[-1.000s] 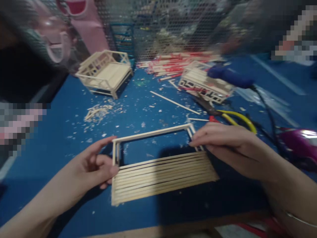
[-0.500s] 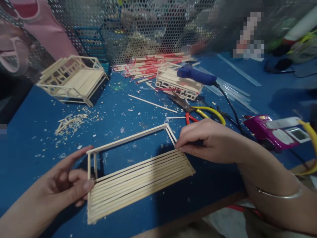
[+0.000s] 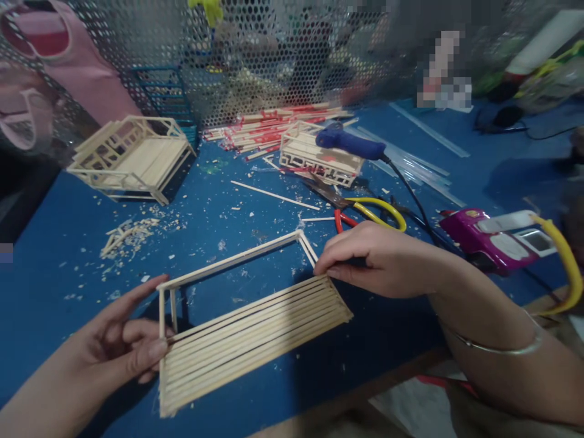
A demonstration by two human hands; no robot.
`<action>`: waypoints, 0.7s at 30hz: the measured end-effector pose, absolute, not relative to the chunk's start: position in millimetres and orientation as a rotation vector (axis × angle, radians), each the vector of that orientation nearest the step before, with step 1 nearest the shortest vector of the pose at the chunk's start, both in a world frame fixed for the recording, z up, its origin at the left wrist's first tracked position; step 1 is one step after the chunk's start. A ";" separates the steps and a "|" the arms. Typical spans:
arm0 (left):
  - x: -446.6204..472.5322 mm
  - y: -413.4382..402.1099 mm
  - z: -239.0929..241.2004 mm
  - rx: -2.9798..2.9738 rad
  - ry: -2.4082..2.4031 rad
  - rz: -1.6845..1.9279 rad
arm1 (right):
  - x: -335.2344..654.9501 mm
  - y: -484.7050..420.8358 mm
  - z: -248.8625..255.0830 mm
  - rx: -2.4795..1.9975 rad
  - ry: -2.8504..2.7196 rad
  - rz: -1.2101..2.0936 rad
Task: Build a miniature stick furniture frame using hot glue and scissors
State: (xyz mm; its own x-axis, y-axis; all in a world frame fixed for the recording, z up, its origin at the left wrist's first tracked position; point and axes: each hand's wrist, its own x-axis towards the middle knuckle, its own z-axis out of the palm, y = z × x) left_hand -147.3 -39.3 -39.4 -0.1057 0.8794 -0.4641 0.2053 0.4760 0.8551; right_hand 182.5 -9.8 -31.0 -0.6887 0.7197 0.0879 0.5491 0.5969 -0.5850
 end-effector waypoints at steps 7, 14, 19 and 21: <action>-148.5 -37.5 -42.4 1.031 1.609 0.757 | 187.1 -10.4 -27.2 -1.180 -2.421 0.730; -144.9 -35.9 -35.8 0.971 1.602 0.689 | 186.9 -11.7 -22.9 -1.173 -2.400 0.768; -146.3 -34.5 -34.2 0.895 1.579 0.672 | 187.4 -14.9 -17.7 -1.219 -2.421 0.831; -148.1 -34.1 -34.8 0.880 1.559 0.680 | 187.9 -15.8 -15.6 -1.269 -2.424 0.867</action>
State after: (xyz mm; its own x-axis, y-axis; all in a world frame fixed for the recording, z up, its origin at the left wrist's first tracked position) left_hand -148.1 -34.1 -34.8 -0.0552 0.8345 -0.5482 0.1663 0.5491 0.8191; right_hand 187.9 -15.8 -15.6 -0.5795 0.8142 -0.0353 0.6520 0.4372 -0.6195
